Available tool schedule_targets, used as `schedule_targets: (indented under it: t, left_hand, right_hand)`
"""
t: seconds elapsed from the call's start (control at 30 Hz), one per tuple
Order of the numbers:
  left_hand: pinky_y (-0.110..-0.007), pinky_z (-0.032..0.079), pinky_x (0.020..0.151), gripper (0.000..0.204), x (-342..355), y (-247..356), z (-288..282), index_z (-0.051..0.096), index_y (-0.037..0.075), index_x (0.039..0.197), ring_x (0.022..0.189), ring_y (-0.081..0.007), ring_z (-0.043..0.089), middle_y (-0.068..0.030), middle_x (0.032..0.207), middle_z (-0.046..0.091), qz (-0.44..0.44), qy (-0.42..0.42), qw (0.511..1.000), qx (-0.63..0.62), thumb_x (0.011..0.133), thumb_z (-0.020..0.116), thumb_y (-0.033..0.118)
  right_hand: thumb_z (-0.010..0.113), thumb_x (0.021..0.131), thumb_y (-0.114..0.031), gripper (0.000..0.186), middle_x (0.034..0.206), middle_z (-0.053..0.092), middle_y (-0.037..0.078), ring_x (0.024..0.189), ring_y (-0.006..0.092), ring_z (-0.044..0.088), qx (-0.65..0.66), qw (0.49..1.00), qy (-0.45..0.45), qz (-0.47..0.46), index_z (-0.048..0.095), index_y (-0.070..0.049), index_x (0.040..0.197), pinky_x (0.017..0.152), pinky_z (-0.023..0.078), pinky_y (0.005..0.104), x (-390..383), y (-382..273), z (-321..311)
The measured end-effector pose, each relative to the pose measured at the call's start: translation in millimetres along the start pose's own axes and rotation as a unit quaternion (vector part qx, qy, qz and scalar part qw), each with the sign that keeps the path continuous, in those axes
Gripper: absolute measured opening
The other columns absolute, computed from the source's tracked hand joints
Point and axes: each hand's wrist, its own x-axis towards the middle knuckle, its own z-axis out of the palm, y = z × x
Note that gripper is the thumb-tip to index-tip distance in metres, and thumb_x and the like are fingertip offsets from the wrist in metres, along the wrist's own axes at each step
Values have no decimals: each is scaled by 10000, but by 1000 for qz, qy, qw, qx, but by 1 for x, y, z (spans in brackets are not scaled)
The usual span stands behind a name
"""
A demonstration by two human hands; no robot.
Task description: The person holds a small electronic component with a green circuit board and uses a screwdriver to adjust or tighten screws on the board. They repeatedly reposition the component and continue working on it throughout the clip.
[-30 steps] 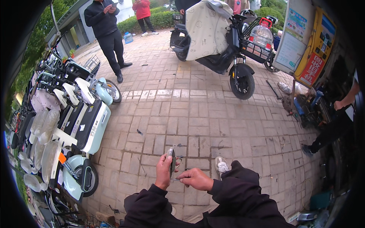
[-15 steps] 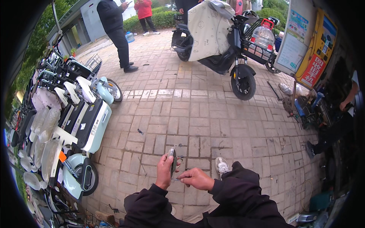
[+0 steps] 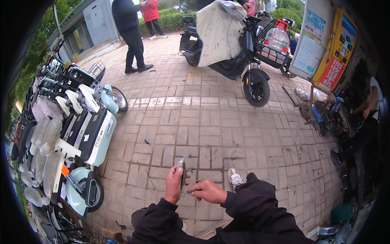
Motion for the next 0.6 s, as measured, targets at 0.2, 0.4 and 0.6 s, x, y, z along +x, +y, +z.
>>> schedule_targets:
  t: [0.2, 0.4, 0.6]
  left_hand:
    - [-311, 599, 687, 407, 0, -1, -1, 583, 39, 1257, 948, -183, 719, -111, 1140, 709, 3, -4, 1000, 2, 1055, 569, 393]
    - [-306, 595, 678, 404, 1, -3, -1, 582, 38, 1249, 937, -185, 721, -116, 1127, 714, 5, -9, 1000, 1, 1058, 568, 393]
    - [-308, 597, 672, 397, 1, -4, -1, 581, 38, 1243, 934, -190, 720, -121, 1127, 713, 5, -7, 1000, -3, 1060, 565, 390]
  right_hand:
    - [677, 975, -122, 251, 783, 727, 73, 678, 113, 649, 31, 999, -4, 5, 764, 38, 1148, 640, 528, 306, 2, 7, 0]
    - [672, 977, -123, 261, 787, 725, 68, 693, 110, 642, 40, 999, -10, 12, 760, 41, 1160, 655, 526, 303, 1, 7, 0]
    - [668, 975, -128, 264, 776, 721, 67, 684, 110, 642, 29, 999, -11, 14, 761, 32, 1162, 647, 524, 304, 2, 5, -1]
